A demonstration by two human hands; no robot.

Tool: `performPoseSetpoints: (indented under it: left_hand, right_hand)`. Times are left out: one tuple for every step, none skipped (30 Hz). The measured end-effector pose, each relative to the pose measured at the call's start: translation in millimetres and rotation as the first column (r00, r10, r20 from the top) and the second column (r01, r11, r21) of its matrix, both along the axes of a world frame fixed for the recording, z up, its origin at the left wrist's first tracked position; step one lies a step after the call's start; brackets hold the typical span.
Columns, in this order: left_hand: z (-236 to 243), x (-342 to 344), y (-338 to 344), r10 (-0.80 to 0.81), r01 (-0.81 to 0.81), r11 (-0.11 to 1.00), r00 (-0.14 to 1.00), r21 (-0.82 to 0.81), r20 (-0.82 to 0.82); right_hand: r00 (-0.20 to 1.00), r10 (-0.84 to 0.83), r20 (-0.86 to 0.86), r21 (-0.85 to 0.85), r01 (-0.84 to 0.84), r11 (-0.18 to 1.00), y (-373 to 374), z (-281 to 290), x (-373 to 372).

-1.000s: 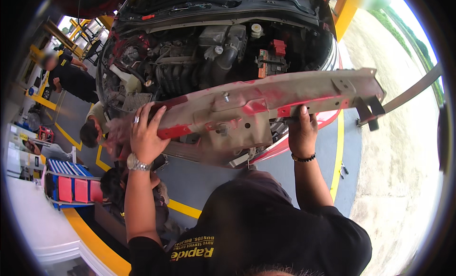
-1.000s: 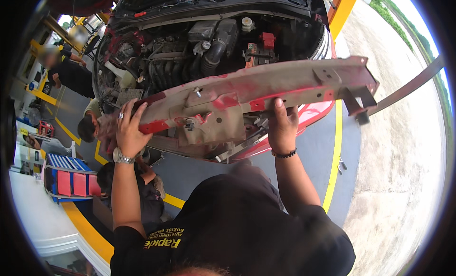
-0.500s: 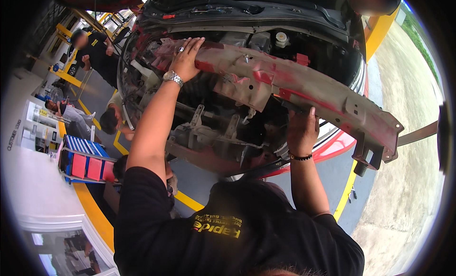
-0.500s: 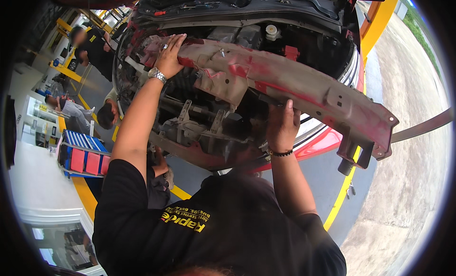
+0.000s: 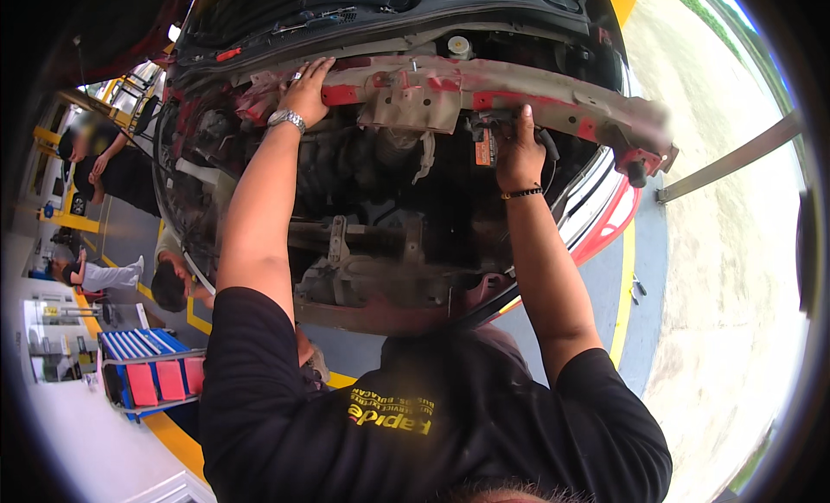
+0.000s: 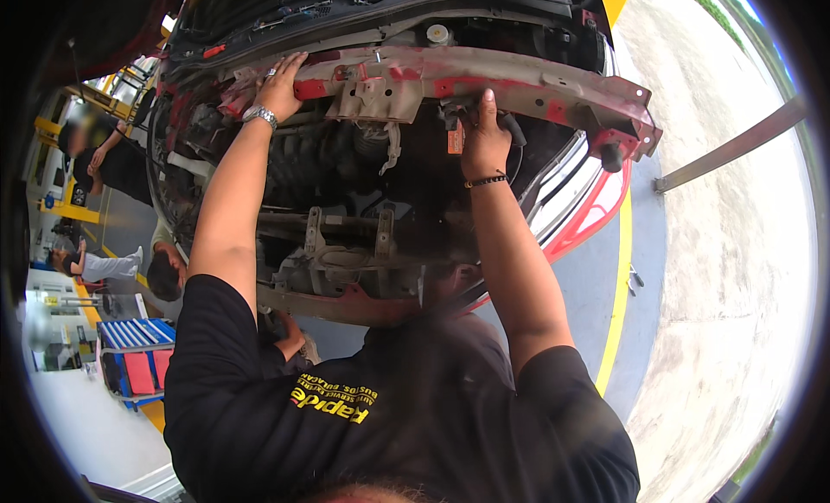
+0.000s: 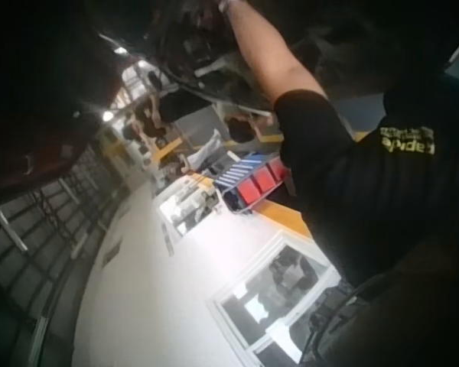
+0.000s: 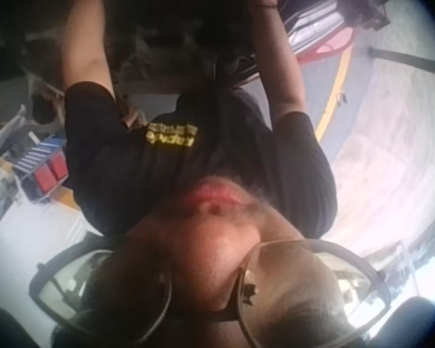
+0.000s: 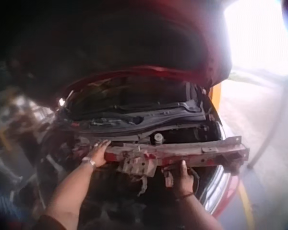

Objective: The person removes a red metal frame from the front of a car, retrieves a socket wrench from a toolbox, and then reattaches the frame to the vehicle's engine bay using the tool.

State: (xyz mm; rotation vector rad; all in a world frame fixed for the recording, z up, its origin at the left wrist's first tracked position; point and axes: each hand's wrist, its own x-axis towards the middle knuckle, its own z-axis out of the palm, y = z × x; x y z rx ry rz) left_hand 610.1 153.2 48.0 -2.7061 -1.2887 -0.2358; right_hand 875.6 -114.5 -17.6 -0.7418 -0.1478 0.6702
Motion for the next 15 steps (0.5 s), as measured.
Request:
performPoseSetpoints:
  left_hand:
    - [3.2, -0.3, 6.0, -0.011, 0.011, 1.0, 1.0, -0.009, -0.01]
    - [4.4, 0.7, 10.4, -0.034, 0.033, 0.999, 0.999, -0.024, -0.026]
    - [4.5, 1.3, 13.6, -0.059, 0.057, 0.997, 0.997, -0.046, -0.041]
    - [4.0, 1.4, 16.5, -0.08, 0.075, 0.994, 0.995, -0.076, -0.058]
    - [4.2, 1.4, 20.2, -0.097, 0.093, 0.993, 0.994, -0.073, -0.054]
    - [4.4, -0.3, 24.2, -0.108, 0.104, 0.992, 0.993, -0.078, -0.056]
    - [4.5, -2.8, 28.6, -0.118, 0.113, 0.991, 0.991, -0.069, -0.067]
    - [3.9, -4.5, 33.6, -0.138, 0.134, 0.989, 0.988, -0.057, -0.076]
    - [3.0, -7.1, 38.8, -0.166, 0.159, 0.982, 0.985, -0.1, -0.057]
    - [2.8, -10.2, 44.9, -0.187, 0.179, 0.975, 0.981, -0.132, -0.053]
    - [2.9, -12.9, 51.7, -0.222, 0.213, 0.964, 0.974, -0.158, -0.045]
    - [2.3, -15.9, 57.9, -0.281, 0.28, 0.95, 0.96, -0.138, 0.013]
    - [3.1, -21.0, 65.2, -0.301, 0.302, 0.942, 0.953, -0.145, 0.025]
    - [1.1, -23.1, 70.0, -0.327, 0.328, 0.932, 0.944, -0.157, 0.034]
    - [-1.3, -23.5, 74.3, -0.361, 0.363, 0.916, 0.932, -0.171, 0.045]
  right_hand:
    - [0.999, 0.012, 0.038, 0.014, -0.013, 1.0, 4.8, 0.9, 1.4]
    - [0.999, 0.011, 0.043, -0.022, -0.01, 1.0, 8.0, 2.3, 4.3]
    - [0.998, 0.01, 0.056, -0.053, -0.007, 0.999, 9.8, 3.3, 6.5]
    - [0.992, -0.018, 0.127, -0.146, 0.037, 0.989, 13.3, 4.1, 7.6]
    - [0.992, -0.015, 0.127, -0.164, 0.036, 0.986, 17.6, 5.8, 9.9]
    - [0.992, -0.009, 0.125, -0.179, 0.032, 0.983, 21.7, 6.9, 11.3]
    - [0.992, -0.001, 0.125, -0.193, 0.025, 0.981, 24.6, 7.2, 11.7]
    - [0.991, -0.007, 0.137, -0.205, 0.035, 0.978, 27.3, 7.0, 11.4]
    - [0.988, -0.007, 0.152, -0.215, 0.04, 0.976, 29.8, 6.1, 10.7]
    - [0.986, -0.004, 0.167, -0.221, 0.042, 0.974, 34.6, 5.3, 9.8]
    - [0.979, 0.018, 0.202, -0.225, 0.029, 0.974, 39.6, 3.8, 8.4]
    - [0.972, 0.031, 0.233, -0.23, 0.024, 0.973, 42.2, 1.5, 7.7]
    - [0.962, 0.036, 0.269, -0.234, 0.03, 0.972, 43.7, -0.6, 8.8]
    - [0.949, 0.025, 0.314, -0.193, 0.038, 0.981, 48.1, -4.4, 7.1]
    - [0.955, 0.007, 0.295, -0.24, 0.067, 0.968, 55.6, -6.3, 8.4]
